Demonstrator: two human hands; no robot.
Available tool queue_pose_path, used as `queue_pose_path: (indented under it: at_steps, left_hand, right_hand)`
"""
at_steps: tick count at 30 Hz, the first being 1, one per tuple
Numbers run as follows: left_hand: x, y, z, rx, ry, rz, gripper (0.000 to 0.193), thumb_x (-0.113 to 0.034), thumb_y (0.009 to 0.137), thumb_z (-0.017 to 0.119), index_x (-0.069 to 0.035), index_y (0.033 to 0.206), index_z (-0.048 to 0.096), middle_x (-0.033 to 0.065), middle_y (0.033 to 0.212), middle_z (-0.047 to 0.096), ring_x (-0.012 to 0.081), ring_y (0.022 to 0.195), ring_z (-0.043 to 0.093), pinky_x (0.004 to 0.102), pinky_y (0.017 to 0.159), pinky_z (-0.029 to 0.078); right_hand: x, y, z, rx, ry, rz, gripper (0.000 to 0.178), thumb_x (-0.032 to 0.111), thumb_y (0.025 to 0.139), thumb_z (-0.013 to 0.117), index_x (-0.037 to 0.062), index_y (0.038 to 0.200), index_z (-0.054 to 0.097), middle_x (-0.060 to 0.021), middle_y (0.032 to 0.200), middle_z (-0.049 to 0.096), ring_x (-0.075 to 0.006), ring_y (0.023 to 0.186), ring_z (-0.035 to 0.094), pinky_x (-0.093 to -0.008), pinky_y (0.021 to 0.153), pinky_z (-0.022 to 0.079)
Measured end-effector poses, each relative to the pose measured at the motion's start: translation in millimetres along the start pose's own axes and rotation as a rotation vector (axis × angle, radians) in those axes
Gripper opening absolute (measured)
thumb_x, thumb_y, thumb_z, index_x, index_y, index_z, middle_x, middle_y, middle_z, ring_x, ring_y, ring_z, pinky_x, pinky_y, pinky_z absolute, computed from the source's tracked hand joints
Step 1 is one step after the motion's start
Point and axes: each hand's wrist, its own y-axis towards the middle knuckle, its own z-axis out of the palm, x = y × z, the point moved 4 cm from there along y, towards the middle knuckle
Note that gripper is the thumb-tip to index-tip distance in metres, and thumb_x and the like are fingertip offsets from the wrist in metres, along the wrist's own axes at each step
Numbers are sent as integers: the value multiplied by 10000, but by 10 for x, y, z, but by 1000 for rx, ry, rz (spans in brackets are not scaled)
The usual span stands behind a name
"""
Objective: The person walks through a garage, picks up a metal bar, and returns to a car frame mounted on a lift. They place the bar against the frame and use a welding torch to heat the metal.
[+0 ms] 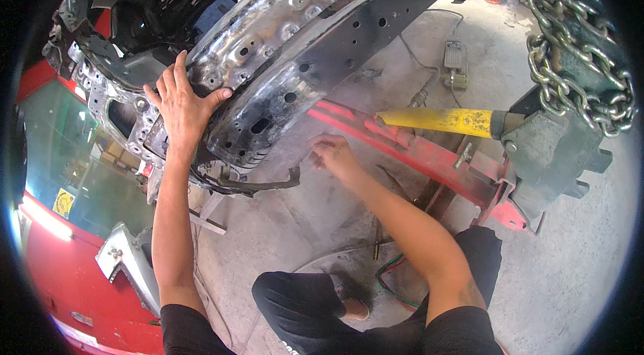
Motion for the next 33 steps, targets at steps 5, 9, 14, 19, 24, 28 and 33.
queue_pose_path:
  at_steps: [5,9,14,19,24,28,33]
  left_hand:
    - [75,-21,56,-49,-39,43,1062,-586,554,858,-113,1411,447,105,1311,523,323,1285,459,724,1108,149]
    - [154,-66,-101,53,-85,65,916,-421,699,846,-118,1452,420,156,1424,463,353,1362,401,673,1133,165]
    - [265,-251,-426,-75,-369,53,640,-171,840,738,-66,1412,470,194,1444,466,383,1363,414,497,1158,289]
    - [-136,-1063,-368,235,-342,104,574,-98,878,666,-59,1417,473,211,1447,469,382,1406,380,535,1180,261]
    - [-501,-1263,-175,281,-402,132,701,-248,869,689,-30,1467,395,278,1511,346,440,1422,328,603,1159,241]
    - [-531,-1064,-71,198,-414,43,771,-328,865,702,-27,1489,364,318,1516,315,446,1420,330,608,1164,218]
    - [-546,-1101,77,227,-410,29,878,-392,833,737,-43,1520,318,338,1545,244,459,1426,309,638,1156,206]
  right_hand:
    - [311,-340,85,234,-681,-211,227,142,958,560,-1,1094,671,-73,777,642,-128,637,628,-280,622,512]
    - [174,-1080,183,530,-861,-233,265,205,938,590,18,1109,671,-126,814,671,-195,738,656,-357,682,519]
    - [-200,-1521,2,908,-1468,10,289,278,918,594,49,1085,648,-208,1089,666,-403,1026,628,-511,878,493]
    - [-280,-1314,-357,829,-1572,42,320,299,915,608,57,1119,649,-198,1080,679,-391,1036,635,-508,880,497]
    - [-175,-1171,-350,727,-1582,-51,361,312,920,606,67,1182,646,-195,1113,681,-389,1043,636,-506,885,500]
    - [-166,-1192,-326,728,-1617,-61,376,317,924,601,74,1207,647,-197,1110,684,-390,1040,638,-499,896,498]
    - [-275,-1202,-346,797,-1646,-79,383,325,921,608,79,1213,649,-196,1097,689,-397,1029,639,-500,896,497]
